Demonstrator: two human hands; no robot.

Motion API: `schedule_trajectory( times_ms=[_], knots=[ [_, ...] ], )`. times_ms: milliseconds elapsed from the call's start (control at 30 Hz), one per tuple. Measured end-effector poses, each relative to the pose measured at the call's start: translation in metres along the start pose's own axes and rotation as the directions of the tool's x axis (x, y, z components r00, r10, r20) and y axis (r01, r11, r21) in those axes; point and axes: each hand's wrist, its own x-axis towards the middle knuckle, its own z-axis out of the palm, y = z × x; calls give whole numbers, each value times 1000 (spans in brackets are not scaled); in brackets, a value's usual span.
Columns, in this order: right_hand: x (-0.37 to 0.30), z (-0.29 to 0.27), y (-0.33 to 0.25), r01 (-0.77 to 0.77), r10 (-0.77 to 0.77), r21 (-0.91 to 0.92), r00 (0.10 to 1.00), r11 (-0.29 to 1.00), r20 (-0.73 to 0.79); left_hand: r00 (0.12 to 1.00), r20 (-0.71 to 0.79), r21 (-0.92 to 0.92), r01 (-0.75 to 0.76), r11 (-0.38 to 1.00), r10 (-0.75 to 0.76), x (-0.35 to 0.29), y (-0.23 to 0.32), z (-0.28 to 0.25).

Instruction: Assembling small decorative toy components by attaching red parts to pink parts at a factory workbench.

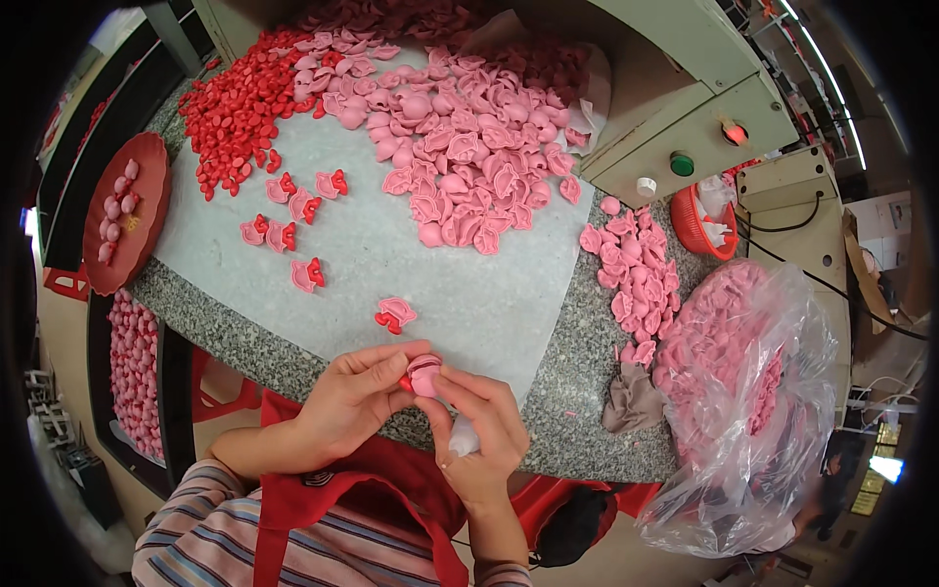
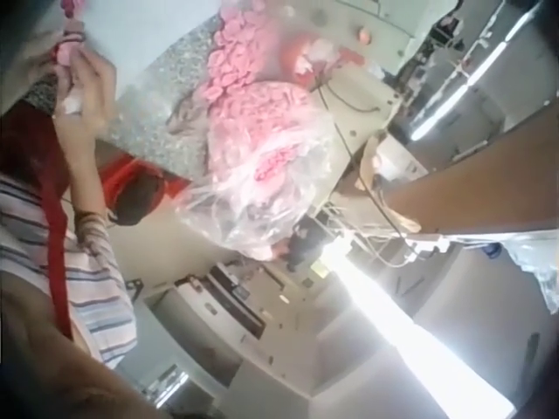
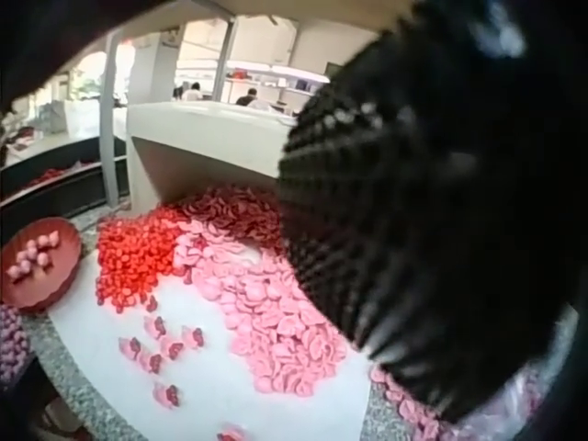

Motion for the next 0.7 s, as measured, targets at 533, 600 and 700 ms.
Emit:
schedule_trajectory(
  times_ms=[533, 600, 700],
  knots=[
    [-6, -1, 3, 167, -170, -126, 985, 978, -17, 989, 65, 239, -147, 960, 135, -5, -8, -1],
    [-4, 0, 4, 197, -202, -143, 979, 970, -21, 957, 160, 340, -284, 897, 242, -4, -11, -4],
    [-3, 0, 3, 242, -251, -171, 968, 955, -27, 897, 271, 399, -435, 808, 349, -6, -13, -2]
  ],
)
